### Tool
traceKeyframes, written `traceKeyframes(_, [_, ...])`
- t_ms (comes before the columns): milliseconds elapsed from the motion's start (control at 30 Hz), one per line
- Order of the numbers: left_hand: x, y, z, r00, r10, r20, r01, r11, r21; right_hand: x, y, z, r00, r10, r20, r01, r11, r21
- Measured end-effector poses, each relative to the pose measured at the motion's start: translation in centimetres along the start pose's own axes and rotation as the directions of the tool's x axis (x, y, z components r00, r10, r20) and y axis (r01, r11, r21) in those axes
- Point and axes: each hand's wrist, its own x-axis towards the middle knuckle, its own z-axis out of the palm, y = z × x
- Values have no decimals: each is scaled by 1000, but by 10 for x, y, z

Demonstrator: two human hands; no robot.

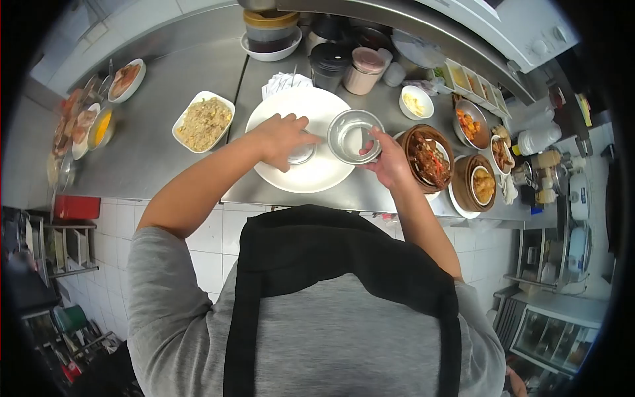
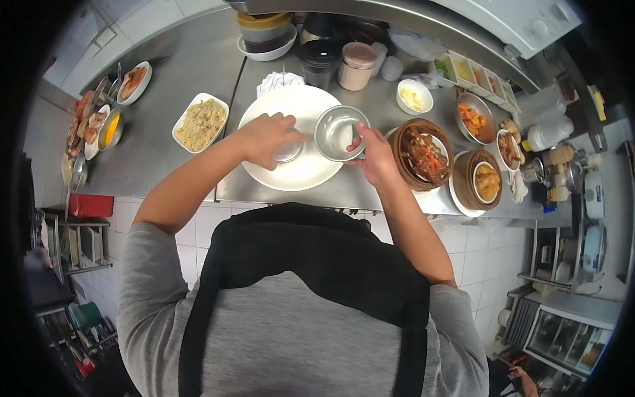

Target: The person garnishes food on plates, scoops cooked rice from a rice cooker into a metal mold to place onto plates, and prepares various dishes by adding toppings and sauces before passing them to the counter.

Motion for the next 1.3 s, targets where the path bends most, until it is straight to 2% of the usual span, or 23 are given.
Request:
traceKeyframes(100, [3,3,3,998,-7,-66,7,1000,0,-2,5,3,996,-13,-86,7,998,-59])
traceKeyframes(200, [9,-17,5,979,-106,-173,69,976,-209,-6,9,4,994,-45,-98,35,994,-100])
traceKeyframes(233, [9,-27,4,924,-125,-361,32,967,-254,-7,11,5,994,-58,-92,48,993,-107])
traceKeyframes(267, [5,-32,-12,921,-200,-333,49,909,-413,-8,14,7,993,-62,-101,52,993,-106])
traceKeyframes(333, [7,-31,-29,880,-264,-395,-140,650,-747,-7,13,13,985,-99,-139,85,991,-104])
traceKeyframes(433, [25,-1,-47,849,-281,-447,-325,389,-862,-15,11,23,989,-135,-67,138,989,47])
traceKeyframes(467, [39,7,-45,827,-270,-493,-316,502,-805,-7,16,13,983,-174,62,167,980,109])
traceKeyframes(500, [50,13,-42,775,-228,-590,-308,679,-667,-21,9,20,979,-205,12,199,961,191])
traceKeyframes(533, [50,36,-54,639,-209,-741,-227,869,-440,-21,11,14,971,-236,44,214,934,285])
traceKeyframes(567, [59,47,-57,639,-199,-743,-171,905,-390,-31,2,12,970,-243,7,228,918,325])
traceKeyframes(600, [69,64,-71,552,-176,-815,-237,904,-356,-47,-13,4,967,-244,78,201,912,357])
traceKeyframes(667, [76,101,-103,367,-180,-913,-315,899,-304,-50,-23,-27,943,-331,12,299,864,404])
traceKeyframes(733, [93,120,-133,444,-157,-882,-414,837,-357,-91,-64,-59,961,-269,-59,260,814,519])
traceKeyframes(767, [105,129,-147,479,-148,-865,-454,802,-389,-86,-63,-100,924,-325,-201,380,834,399])
traceKeyframes(800, [119,140,-160,644,-241,-726,-399,704,-588,-101,-74,-132,868,-435,-240,494,807,323])
traceKeyframes(833, [152,138,-159,689,-218,-692,-438,635,-636,-116,-85,-164,797,-538,-276,599,763,242])
traceKeyframes(867, [193,135,-149,730,-192,-655,-467,560,-684,-144,-102,-184,730,-501,-465,634,751,185])
traceKeyframes(933, [254,145,-141,896,-248,-369,-283,322,-903,-151,-100,-287,570,-574,-588,731,681,45])
traceKeyframes(1000, [318,150,-126,925,-300,-231,-125,333,-934,-154,-84,-389,391,-508,-768,586,780,-218])
traceKeyframes(1100, [401,151,-111,894,-448,-18,110,257,-960,-159,-84,-441,404,-413,-817,413,879,-240])
traceKeyframes(1200, [435,162,-113,881,-470,55,197,257,-946,-125,-59,-513,466,-316,-826,159,949,-273])
traceKeyframes(1267, [452,174,-103,815,-580,2,113,157,-981,-94,-46,-542,515,-381,-768,30,903,-428])
traceKeyframes(1300, [459,173,-99,809,-588,6,86,109,-990,-80,-43,-549,462,-519,-720,-137,760,-636])
